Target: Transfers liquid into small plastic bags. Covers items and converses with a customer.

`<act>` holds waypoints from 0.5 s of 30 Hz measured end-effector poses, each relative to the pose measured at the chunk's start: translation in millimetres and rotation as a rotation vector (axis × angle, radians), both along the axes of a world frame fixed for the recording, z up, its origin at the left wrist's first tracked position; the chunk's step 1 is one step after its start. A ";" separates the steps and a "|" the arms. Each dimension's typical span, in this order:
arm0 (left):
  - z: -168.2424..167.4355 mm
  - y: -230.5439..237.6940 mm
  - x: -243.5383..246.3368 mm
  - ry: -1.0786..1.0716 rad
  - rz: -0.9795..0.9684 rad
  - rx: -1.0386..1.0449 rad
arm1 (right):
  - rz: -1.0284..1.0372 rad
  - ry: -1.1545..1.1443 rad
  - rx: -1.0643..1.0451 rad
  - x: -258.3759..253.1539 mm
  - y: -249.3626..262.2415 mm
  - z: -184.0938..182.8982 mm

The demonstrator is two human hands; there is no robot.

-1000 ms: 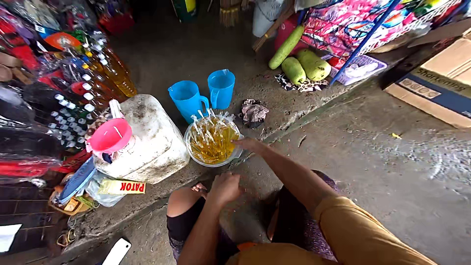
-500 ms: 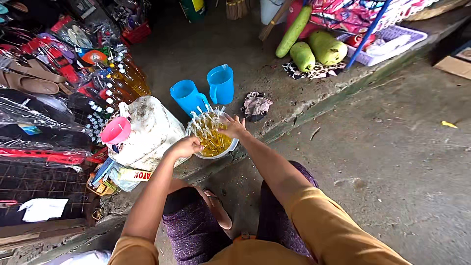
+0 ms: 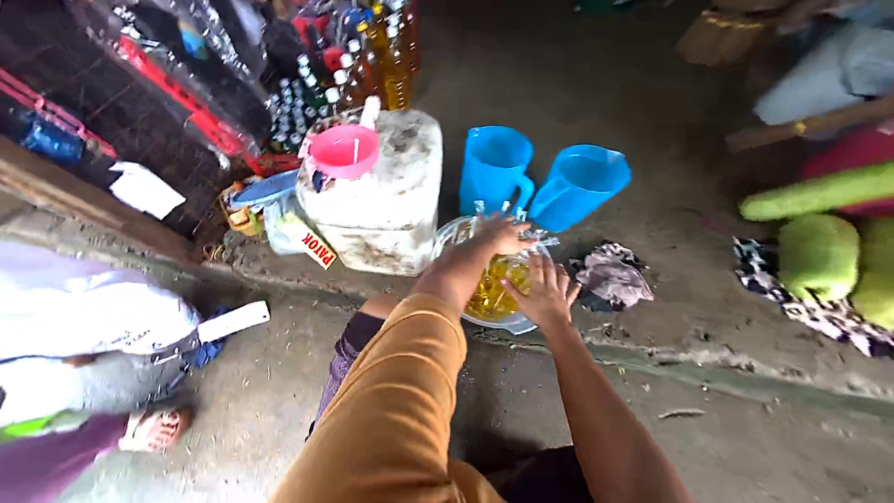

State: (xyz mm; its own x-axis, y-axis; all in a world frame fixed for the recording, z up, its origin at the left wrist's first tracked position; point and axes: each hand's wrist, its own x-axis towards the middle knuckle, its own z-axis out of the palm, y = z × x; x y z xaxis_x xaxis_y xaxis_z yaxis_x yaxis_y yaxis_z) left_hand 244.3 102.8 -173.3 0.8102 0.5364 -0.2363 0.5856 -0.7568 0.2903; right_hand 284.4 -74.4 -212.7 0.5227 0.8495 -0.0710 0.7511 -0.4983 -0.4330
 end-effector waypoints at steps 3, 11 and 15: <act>-13.5 -5.3 0.8 -0.006 0.022 -0.011 | 0.006 -0.012 0.006 0.3 0.1 -1.6; 174.0 -81.5 -186.2 -0.207 -0.262 -0.234 | -0.048 0.048 0.265 9.5 -14.4 1.7; 176.4 -37.0 -375.2 -0.482 0.146 -0.488 | -0.182 0.096 0.372 14.9 -34.3 13.9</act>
State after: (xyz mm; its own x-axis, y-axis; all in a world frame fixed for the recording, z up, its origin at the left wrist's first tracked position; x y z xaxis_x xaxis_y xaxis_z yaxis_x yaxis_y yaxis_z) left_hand -131.0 65.8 3.1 0.8131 0.5715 -0.1107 0.3921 -0.3970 0.8298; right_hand 299.3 -108.7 -198.8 0.6726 0.7209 0.1672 0.6128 -0.4159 -0.6719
